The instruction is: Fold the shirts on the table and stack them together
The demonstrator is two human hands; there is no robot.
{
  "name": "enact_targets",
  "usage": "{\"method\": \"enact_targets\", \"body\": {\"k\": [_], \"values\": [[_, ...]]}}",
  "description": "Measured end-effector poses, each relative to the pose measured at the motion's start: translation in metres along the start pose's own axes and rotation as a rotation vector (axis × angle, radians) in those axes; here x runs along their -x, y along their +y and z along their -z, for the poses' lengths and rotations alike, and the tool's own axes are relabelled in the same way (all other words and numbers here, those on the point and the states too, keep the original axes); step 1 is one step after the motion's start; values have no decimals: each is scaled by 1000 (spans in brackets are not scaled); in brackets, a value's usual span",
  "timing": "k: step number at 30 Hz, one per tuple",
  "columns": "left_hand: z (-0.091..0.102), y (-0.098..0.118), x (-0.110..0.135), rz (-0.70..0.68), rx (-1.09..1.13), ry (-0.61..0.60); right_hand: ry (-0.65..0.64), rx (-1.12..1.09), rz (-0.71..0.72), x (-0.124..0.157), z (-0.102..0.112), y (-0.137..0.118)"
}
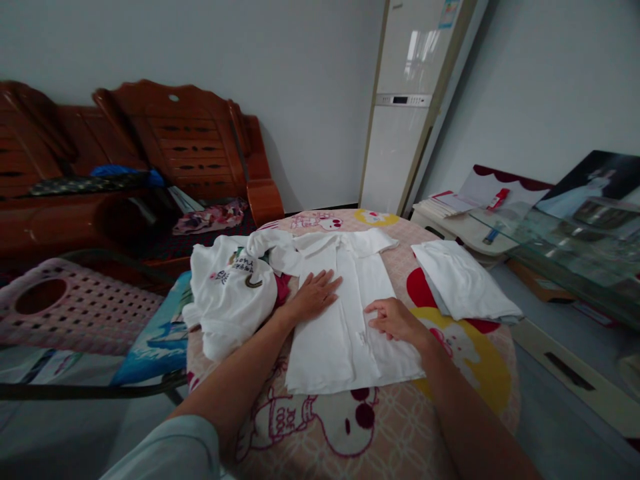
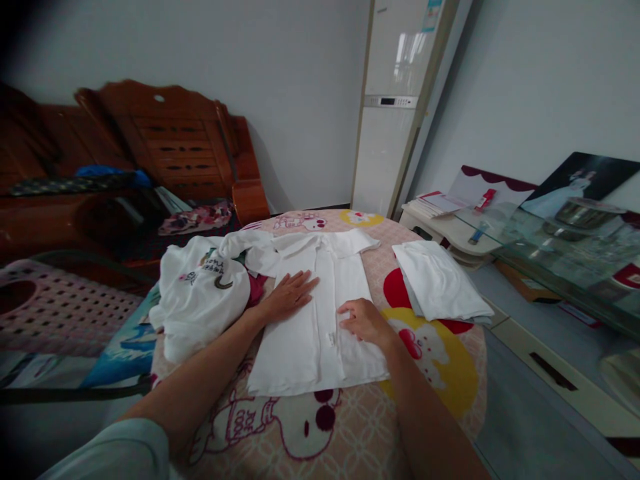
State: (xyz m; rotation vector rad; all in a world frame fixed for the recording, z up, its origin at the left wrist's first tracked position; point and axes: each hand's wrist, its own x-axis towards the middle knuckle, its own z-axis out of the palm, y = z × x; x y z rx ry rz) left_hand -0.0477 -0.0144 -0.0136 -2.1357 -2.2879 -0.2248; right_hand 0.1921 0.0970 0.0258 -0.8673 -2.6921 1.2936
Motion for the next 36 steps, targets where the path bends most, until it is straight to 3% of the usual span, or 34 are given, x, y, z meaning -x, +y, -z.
{"method": "enact_targets", "body": {"k": [5,9,12,15,17,20,24,28,32,36], "values": [[4,18,4,-109,-18,-43,106,504,248,22,-14,-6],[23,42,17,-143,-36,-112,75,627,445,60,-18,-5],[45,68,42,-141,-58,-185,49,683,468,88,-18,-12],[58,96,74,-239,-96,-264,42,775,439,102,-27,-20],[56,111,92,-314,-152,-257,72,850,422,103,-38,-20],[42,123,106,-302,-258,-207,182,969,423,96,-54,-13],[28,130,107,-213,-305,-183,313,1007,472,87,-63,1],[31,129,107,-186,-265,-150,379,953,529,85,-57,12],[48,112,103,-208,-179,-214,357,804,442,86,-40,12],[84,84,84,-225,-127,-251,299,709,326,79,-10,-15]]}}
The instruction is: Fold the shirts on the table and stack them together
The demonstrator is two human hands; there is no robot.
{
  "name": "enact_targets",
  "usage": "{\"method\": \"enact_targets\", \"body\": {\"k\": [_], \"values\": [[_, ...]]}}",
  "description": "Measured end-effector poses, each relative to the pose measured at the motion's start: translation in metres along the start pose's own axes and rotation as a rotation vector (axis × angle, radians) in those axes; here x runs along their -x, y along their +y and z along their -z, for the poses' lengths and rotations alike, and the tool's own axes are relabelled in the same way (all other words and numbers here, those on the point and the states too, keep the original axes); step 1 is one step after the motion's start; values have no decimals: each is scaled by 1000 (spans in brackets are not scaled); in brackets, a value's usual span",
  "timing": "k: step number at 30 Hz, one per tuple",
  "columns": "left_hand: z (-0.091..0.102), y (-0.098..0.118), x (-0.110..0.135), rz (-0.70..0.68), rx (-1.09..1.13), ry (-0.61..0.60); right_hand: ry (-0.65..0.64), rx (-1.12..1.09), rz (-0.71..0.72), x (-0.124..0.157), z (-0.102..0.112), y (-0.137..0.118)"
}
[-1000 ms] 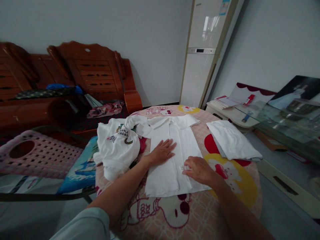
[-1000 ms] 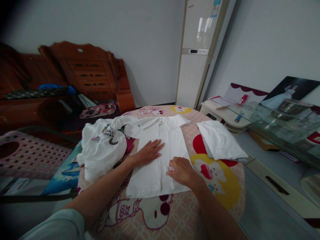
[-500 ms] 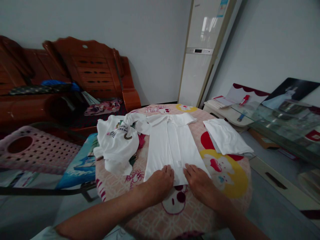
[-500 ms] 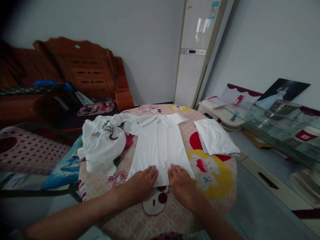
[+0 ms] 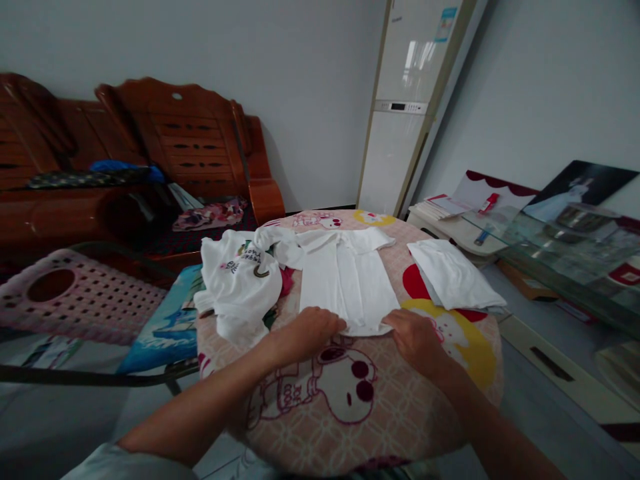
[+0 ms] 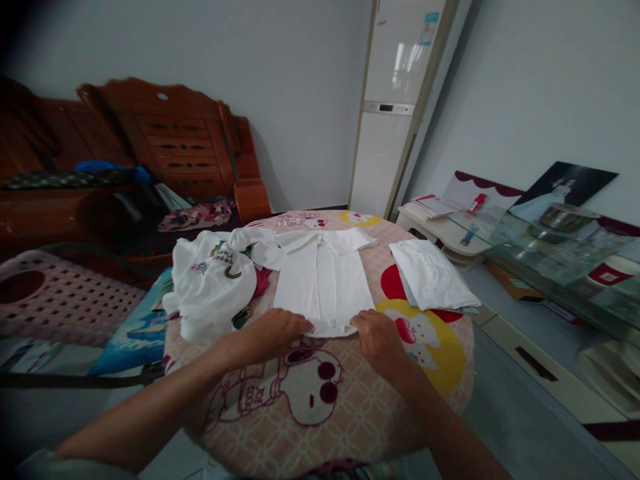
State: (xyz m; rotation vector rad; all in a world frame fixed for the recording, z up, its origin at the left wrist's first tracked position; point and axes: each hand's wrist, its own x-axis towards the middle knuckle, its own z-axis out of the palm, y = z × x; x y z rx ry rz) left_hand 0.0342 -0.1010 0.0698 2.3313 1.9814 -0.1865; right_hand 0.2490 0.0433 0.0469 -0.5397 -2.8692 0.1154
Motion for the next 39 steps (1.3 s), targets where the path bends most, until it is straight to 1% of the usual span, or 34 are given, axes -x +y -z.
{"method": "enact_targets", "body": {"k": [2,4,7,9,11,12,13,14,15,16,18,20,21,23,25,27,29,31,32,34,36,37,39], "values": [[22,-18,-7,0,6,47,-23,45,-57,-20,19,1],[41,-36,-19,64,-6,80,-29,122,-112,-46,34,5],[62,-64,-47,166,-37,129,-38,251,-146,-94,44,20],[67,-84,-70,236,-60,152,-22,321,-167,-127,41,32],[65,-100,-90,346,-83,196,25,359,-180,-152,33,43],[60,-105,-98,421,-99,262,67,366,-211,-160,27,47],[54,-107,-104,466,-121,363,100,359,-238,-163,19,50],[45,-108,-107,481,-127,455,120,338,-253,-163,11,51],[36,-105,-108,462,-108,498,122,304,-251,-158,2,50],[24,-101,-107,430,-62,494,109,259,-228,-151,-7,49],[1,-88,-100,297,71,369,38,157,-162,-130,-26,46],[-19,-77,-90,177,149,238,20,69,-100,-111,-40,45],[-27,-74,-85,155,168,200,48,28,-81,-103,-44,46],[-37,-75,-78,161,199,163,159,-34,-105,-94,-46,53],[-41,-81,-75,191,230,162,267,-68,-190,-91,-43,66],[-40,-88,-75,190,248,172,330,-87,-266,-90,-38,78],[-39,-89,-74,161,237,170,366,-111,-279,-88,-37,85],[-40,-86,-73,136,201,151,376,-131,-241,-84,-41,84],[-41,-82,-72,130,175,139,360,-132,-204,-82,-45,80],[-45,-76,-73,135,118,135,290,-107,-101,-80,-52,69],[-49,-70,-75,154,71,165,206,-42,-1,-82,-58,57],[-50,-69,-77,165,55,185,169,-7,31,-85,-60,52],[-49,-68,-81,190,42,214,106,45,39,-92,-60,47]]}}
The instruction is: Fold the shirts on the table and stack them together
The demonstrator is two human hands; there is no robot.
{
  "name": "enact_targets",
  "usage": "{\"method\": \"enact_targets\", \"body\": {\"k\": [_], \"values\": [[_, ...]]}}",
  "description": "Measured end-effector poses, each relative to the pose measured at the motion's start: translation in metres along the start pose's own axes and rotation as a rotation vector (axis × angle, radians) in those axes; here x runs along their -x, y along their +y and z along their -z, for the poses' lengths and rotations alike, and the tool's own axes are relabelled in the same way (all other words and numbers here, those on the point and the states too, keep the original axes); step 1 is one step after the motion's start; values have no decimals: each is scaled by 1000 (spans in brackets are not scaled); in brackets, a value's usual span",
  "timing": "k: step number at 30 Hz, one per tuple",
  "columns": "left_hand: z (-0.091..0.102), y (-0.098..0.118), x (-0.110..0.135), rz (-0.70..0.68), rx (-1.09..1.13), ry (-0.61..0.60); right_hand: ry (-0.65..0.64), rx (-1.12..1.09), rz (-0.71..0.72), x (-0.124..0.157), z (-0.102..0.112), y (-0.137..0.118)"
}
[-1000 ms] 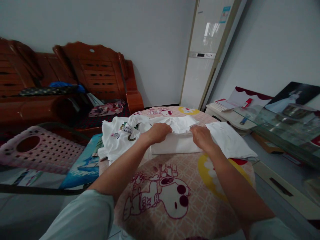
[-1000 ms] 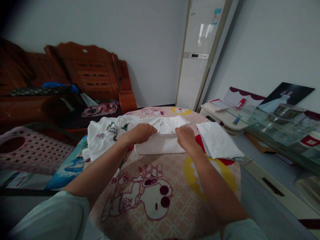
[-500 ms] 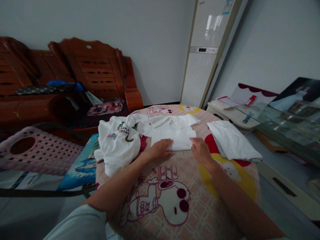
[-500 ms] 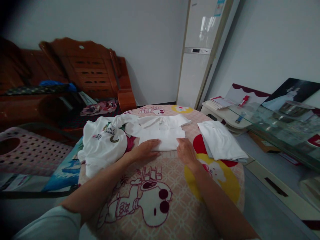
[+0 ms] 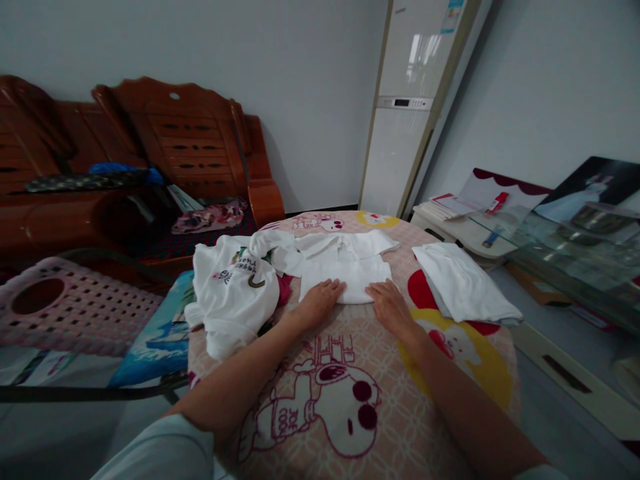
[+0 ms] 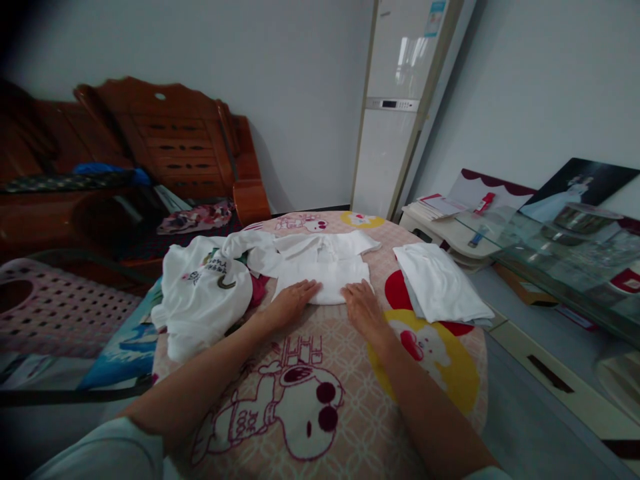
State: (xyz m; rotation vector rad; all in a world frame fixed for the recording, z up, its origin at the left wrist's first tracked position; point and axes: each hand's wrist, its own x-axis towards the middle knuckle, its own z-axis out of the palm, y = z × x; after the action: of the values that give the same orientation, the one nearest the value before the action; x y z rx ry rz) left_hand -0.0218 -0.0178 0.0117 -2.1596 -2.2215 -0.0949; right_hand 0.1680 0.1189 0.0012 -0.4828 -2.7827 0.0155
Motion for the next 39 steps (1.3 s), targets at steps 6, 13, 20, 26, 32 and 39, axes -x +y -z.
{"method": "enact_targets", "body": {"k": [6,13,20,26,32,39], "values": [[29,10,3,-45,15,-85,-91,56,-131,-9,31,4],[77,42,26,-374,202,-310,-331,-44,-101,40,87,-4],[90,52,27,-599,514,-518,-457,-203,-25,73,89,-11],[81,43,22,-552,800,-736,-693,-516,26,65,109,-12],[72,-26,-31,101,468,37,-26,-974,-443,19,92,48],[26,-89,-58,719,100,37,270,-531,-759,-38,19,126]]}}
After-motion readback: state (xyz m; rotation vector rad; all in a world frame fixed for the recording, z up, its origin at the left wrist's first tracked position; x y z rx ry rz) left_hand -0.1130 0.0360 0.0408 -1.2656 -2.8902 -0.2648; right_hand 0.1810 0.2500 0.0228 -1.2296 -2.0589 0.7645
